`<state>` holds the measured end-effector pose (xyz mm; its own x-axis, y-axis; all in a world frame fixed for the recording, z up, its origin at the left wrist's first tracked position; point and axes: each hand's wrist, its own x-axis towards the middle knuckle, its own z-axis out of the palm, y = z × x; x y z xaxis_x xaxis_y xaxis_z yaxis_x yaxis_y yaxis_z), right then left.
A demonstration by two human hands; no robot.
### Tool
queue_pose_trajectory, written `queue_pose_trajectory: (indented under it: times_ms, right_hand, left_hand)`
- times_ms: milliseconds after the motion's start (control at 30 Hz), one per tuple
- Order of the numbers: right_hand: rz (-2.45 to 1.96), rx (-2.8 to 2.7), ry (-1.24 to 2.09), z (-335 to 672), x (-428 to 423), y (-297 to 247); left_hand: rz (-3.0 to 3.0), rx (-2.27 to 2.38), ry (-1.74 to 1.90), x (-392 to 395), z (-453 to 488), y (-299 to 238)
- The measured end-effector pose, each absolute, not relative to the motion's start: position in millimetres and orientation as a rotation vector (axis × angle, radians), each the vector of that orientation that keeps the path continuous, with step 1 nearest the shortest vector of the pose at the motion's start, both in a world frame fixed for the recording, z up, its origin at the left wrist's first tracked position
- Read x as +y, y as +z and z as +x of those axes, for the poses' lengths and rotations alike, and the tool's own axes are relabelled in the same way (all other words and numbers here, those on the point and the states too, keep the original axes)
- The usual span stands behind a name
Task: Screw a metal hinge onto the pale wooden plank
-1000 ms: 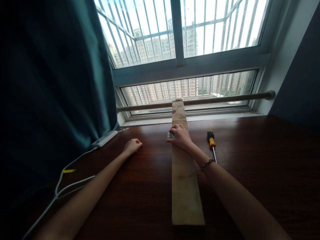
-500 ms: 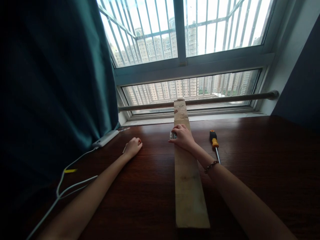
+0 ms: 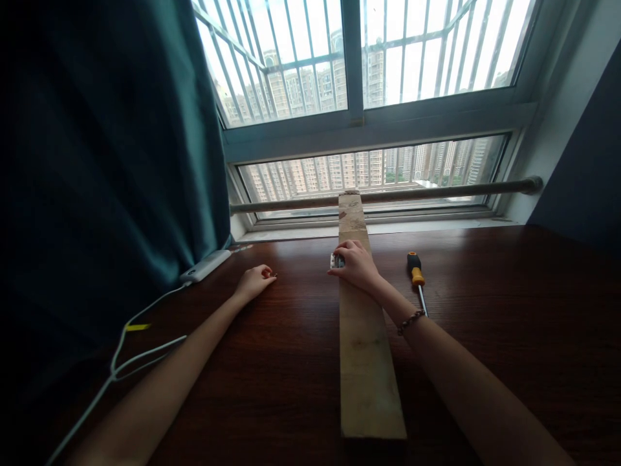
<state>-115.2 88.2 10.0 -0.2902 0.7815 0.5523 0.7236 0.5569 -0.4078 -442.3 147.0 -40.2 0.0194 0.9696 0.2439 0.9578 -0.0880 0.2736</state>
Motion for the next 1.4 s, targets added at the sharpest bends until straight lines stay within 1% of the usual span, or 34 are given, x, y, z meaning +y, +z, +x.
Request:
queue_pose_trajectory:
  times_ms: [100, 333, 567, 800, 900, 1000, 1067, 1167, 1233, 1333, 1400]
  right_hand:
    - [-1.202, -2.061, 0.104, -115, 88, 10]
    - [-1.214, -2.061, 0.076, -115, 88, 10]
    - [-1.211, -2.06, 0.09, -115, 88, 10]
    - [-1.212, -2.061, 0.083, -115, 87, 11]
    - [-1.207, -2.06, 0.078, -115, 88, 10]
    - [-1.203, -2.055, 0.072, -115, 89, 10]
    - [-1.201, -2.051, 0.073, -115, 90, 9]
    - [-1.195, -2.044, 0.076, -115, 90, 9]
    - [-1.185, -2.034, 0.068, -116, 90, 8]
    - [-1.18, -2.022, 0.047, -116, 90, 8]
    - [-1.183, -2.024, 0.039, -116, 89, 8]
  left_hand:
    - [2.141, 1.995, 0.554, 149, -450, -36]
    - [2.266, 1.88, 0.481, 147, -464, -33]
    - [2.382, 2.061, 0.549, 141, -453, -41]
    - [2.413, 2.23, 0.469, 138, -445, -44]
    - [2.405, 2.202, 0.601, 134, -441, -41]
    - [2.335, 1.896, 0.98, 127, -417, -32]
    - [2.079, 1.56, 1.142, 123, -387, -24]
    - [1.545, 1.107, 1.078, 119, -331, -15]
    - [1.271, 0.905, 1.085, 119, -296, -14]
    - [0.948, 0.73, 1.172, 119, -260, -20]
    - [0.883, 0.684, 1.257, 117, -250, -28]
